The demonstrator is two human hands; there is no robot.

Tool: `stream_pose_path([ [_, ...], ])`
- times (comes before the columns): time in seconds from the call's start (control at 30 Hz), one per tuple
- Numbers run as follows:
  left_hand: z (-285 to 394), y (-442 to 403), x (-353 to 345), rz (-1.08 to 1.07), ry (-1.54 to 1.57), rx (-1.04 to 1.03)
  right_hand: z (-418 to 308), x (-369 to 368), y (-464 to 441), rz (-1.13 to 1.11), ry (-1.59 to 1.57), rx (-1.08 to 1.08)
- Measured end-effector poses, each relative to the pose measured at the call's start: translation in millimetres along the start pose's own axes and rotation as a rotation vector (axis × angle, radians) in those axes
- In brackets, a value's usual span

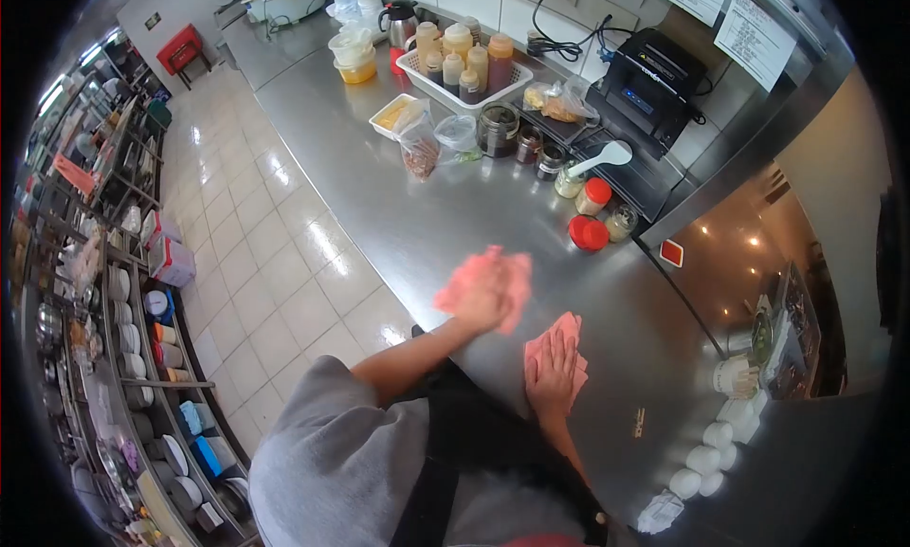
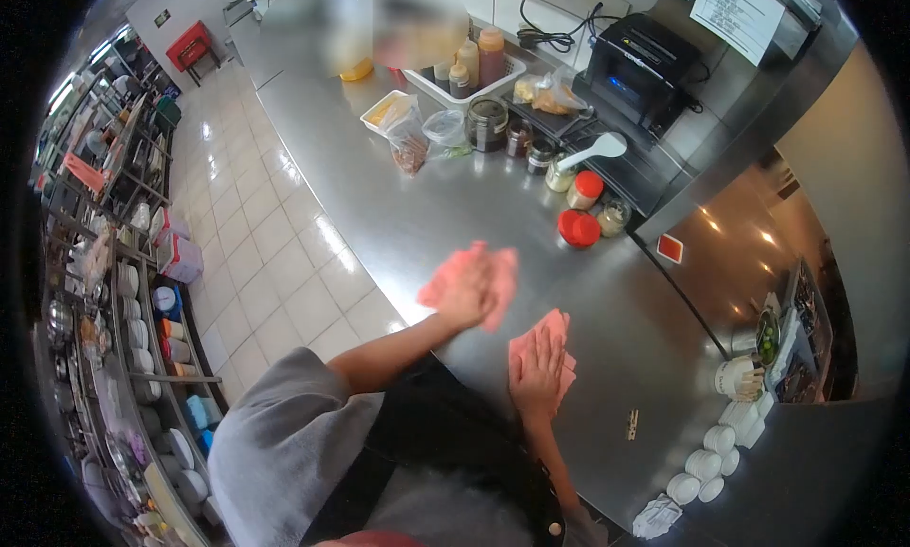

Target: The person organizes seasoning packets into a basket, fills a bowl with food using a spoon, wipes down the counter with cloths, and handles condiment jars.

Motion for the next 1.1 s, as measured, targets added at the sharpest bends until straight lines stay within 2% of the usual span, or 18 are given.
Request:
stream_pose_path([
  [0.03,20,-23,20,-0.133,-0.042,-0.191,0,-1,-1,-0.001,-0.023,0.004],
  [0.1,-21,-56,0,-0.239,0.002,-0.096,-1,1,-5,-0.006,0.018,0.006],
  [0.17,-76,-88,22,-0.274,0.075,0.291,-4,2,-1,-0.027,0.057,0.012],
  [0.23,-146,-82,40,-0.02,0.015,0.473,-3,2,-2,-0.039,0.022,-0.016],
  [0.3,-177,-43,59,0.026,-0.263,0.452,-1,0,-1,-0.026,0.035,-0.025],
  [0.33,-167,-33,53,0.033,-0.264,0.453,0,-2,-3,-0.015,0.035,-0.028],
  [0.4,-142,-3,38,-0.133,-0.071,0.481,-3,1,-10,-0.008,0.046,-0.015],
  [0.47,-72,-4,16,0.018,-0.117,0.197,-6,0,-8,-0.015,0.053,-0.021],
  [0.5,-61,-13,18,0.015,-0.119,0.195,-5,-1,-13,-0.017,0.037,0.005],
  [0.57,-52,-46,21,-0.053,-0.123,-0.13,0,-2,-23,-0.004,0.034,0.034],
  [0.63,-96,-62,32,-0.065,-0.021,0.112,3,-3,-22,0.004,0.027,0.051],
  [0.7,-161,-61,51,0.002,-0.164,0.371,0,1,-22,0.016,0.001,0.048],
  [0.77,-190,-38,64,0.037,-0.423,0.509,-5,6,-24,0.038,-0.032,0.046],
  [0.8,-182,-36,61,0.041,-0.425,0.5,-9,9,-25,0.046,-0.025,0.021],
  [0.87,-156,-35,44,0.102,-0.668,0.477,-9,6,-28,0.052,-0.017,-0.009],
  [0.9,-146,-43,28,-0.039,-0.629,0.462,-7,1,-30,0.062,-0.007,-0.009],
  [1.03,-118,-125,-20,0.014,-0.2,0.241,-8,-6,-42,0.045,0.016,0.004],
  [1.1,-125,-166,-37,-0.011,-0.245,0.241,-10,-11,-54,0.067,-0.003,0.01],
])
Point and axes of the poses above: each hand's wrist, its own y-axis away from the middle knuckle, its own x-axis out of the back of the hand, z = x × y, the point moved 1 cm from there along -y, towards the middle knuckle, and after that the axes turned 3 degrees about -x, right-handed, at the moved point
